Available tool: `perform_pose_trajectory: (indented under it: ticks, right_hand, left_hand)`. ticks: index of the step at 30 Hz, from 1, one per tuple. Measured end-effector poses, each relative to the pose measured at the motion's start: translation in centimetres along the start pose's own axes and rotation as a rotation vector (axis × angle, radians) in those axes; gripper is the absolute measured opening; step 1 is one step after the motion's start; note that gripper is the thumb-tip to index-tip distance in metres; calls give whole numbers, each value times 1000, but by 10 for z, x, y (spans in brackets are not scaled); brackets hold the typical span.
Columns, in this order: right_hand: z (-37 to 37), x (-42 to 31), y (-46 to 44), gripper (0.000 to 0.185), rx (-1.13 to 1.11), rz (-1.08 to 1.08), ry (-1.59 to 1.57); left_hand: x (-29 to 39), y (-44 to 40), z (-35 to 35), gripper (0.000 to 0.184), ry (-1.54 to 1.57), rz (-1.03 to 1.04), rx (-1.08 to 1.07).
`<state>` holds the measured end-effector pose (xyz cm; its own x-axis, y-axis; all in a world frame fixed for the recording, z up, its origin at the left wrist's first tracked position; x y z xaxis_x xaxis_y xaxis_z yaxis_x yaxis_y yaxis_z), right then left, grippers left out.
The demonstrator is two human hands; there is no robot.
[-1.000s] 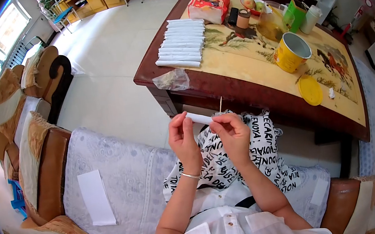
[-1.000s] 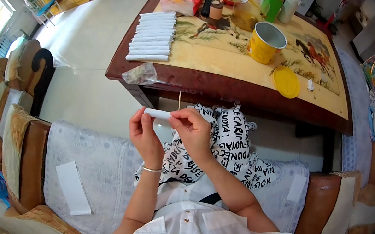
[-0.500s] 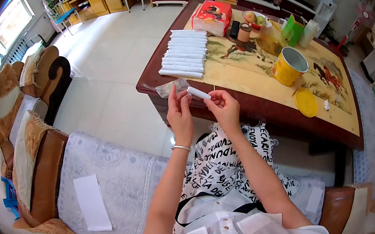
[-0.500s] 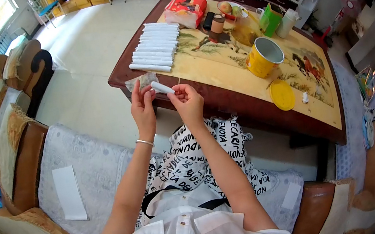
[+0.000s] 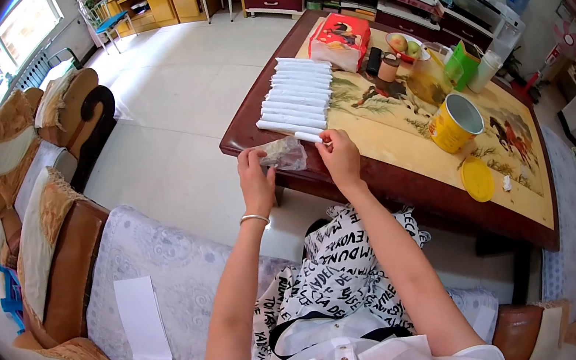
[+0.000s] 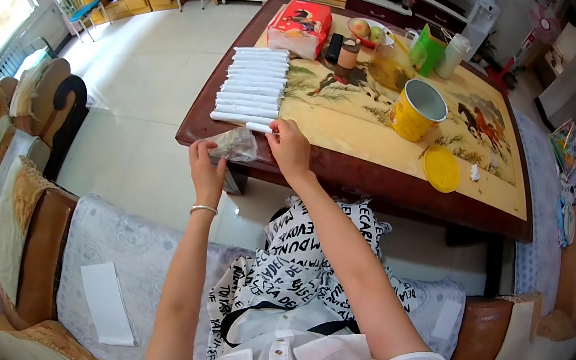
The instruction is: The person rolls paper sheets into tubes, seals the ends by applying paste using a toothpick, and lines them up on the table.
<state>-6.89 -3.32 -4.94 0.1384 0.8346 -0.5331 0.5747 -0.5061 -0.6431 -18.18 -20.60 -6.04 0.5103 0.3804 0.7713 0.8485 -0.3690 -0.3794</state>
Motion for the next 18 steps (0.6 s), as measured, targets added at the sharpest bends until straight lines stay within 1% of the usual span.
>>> perform_pose_trajectory:
  ticks: [2, 3, 5, 6, 8, 10, 12, 13, 14, 15, 16, 17, 18]
  right_hand:
    - [4, 2, -1, 19, -38, 27, 12]
    - [4, 2, 0, 19, -34, -1, 37]
    - [5, 3, 0, 19, -27, -26, 61]
    - [1, 0, 0, 20, -10, -63, 73]
    - [-3, 0, 5, 21, 4, -93, 88]
    - [-9, 1, 10, 20, 66, -43, 3]
    - [-19, -1, 14, 18, 61, -11, -34]
    - [-23, -3, 18, 16, 53, 24, -75]
    - [-27, -5, 20, 16, 50, 23, -84]
    - [-33, -7, 22, 14, 96, -33, -93]
    - [-38, -10, 25, 12, 142, -88, -102]
    - [-40, -11, 27, 11, 147, -83, -109]
    - [-41, -14, 29, 11, 145, -85, -118]
  left_hand:
    - [-14, -7, 5, 24, -13, -14, -48]
    - [-16, -10, 2, 24, -16, -15, -52]
    - [-17, -20, -7, 18, -62, 44, 33]
    - [-19, -27, -10, 18, -63, 43, 28]
    - [-21, -39, -20, 18, -148, 167, 133]
    - [-28, -48, -25, 18, -172, 167, 133]
    - [-31, -52, -24, 18, -199, 167, 138]
    - [-34, -51, -23, 21, -179, 128, 115]
    - [-38, -51, -24, 24, -161, 88, 98]
    - [-38, -49, -25, 24, -171, 83, 104]
    - [-39, -46, -24, 29, -108, 54, 85]
    - [-40, -43, -24, 33, -44, 28, 66]
    - [-40, -40, -24, 33, -51, 26, 71]
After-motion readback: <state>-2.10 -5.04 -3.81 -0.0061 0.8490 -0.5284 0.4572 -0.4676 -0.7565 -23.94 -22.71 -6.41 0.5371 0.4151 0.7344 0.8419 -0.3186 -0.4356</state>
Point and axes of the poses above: each hand's wrist, its own y-axis away from the middle knuckle, its own z-axis out of the palm, x = y × z, the point moved 4 cm from there along -y, towards the middle knuckle, and after that the axes turned 11 degrees about -z, right-handed, at the moved point
